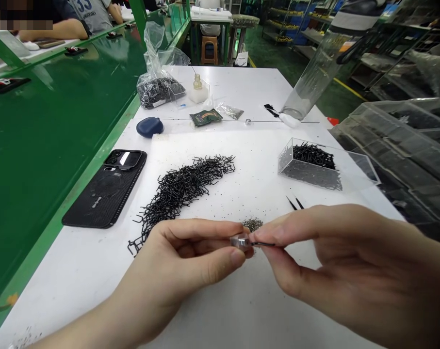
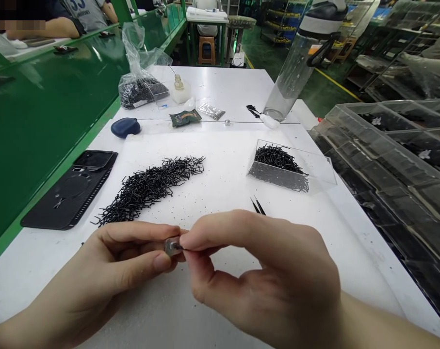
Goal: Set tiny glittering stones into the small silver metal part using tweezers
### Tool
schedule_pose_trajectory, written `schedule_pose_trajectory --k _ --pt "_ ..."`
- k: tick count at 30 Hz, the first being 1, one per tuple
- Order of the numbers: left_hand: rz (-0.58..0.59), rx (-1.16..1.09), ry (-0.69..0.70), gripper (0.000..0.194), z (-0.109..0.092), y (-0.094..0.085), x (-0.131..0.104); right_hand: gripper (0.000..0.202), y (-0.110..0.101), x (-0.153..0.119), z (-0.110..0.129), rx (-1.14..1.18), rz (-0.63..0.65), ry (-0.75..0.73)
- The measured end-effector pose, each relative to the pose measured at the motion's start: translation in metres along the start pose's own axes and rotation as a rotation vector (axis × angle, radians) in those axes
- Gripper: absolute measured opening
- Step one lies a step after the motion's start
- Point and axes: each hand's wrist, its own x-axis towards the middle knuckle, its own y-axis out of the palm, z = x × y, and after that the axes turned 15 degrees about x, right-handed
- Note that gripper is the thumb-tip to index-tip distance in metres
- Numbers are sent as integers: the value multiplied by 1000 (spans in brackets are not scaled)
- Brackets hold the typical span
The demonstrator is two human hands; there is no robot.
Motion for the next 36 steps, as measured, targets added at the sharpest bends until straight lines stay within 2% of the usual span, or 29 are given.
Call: schedule_pose_trajectory --k 3,5,9,15,24,31,36 --pt "-11 -28 -36 17 -1 0 -1 32 0 1 -1 -34 50 -53" --pt "-11 -43 -62 15 -1 1 -2 33 -1 1 -1 -46 31 -80" --pt "-13 -54 -74 19 -2 4 -3 31 -2 1 -1 -27 2 -67" --pt "-13 -46 -73 22 -4 5 0 31 -3 3 1 -19 37 -41" --pt "-2 -27 -83 22 -1 3 0 29 -9 6 -3 -57 142 -60" --pt "-47 44 -92 24 -2 2 0 28 -3 10 0 18 90 -48" --pt "-34 35 -76 22 -3 4 -3 31 -2 9 -1 125 85 -4"
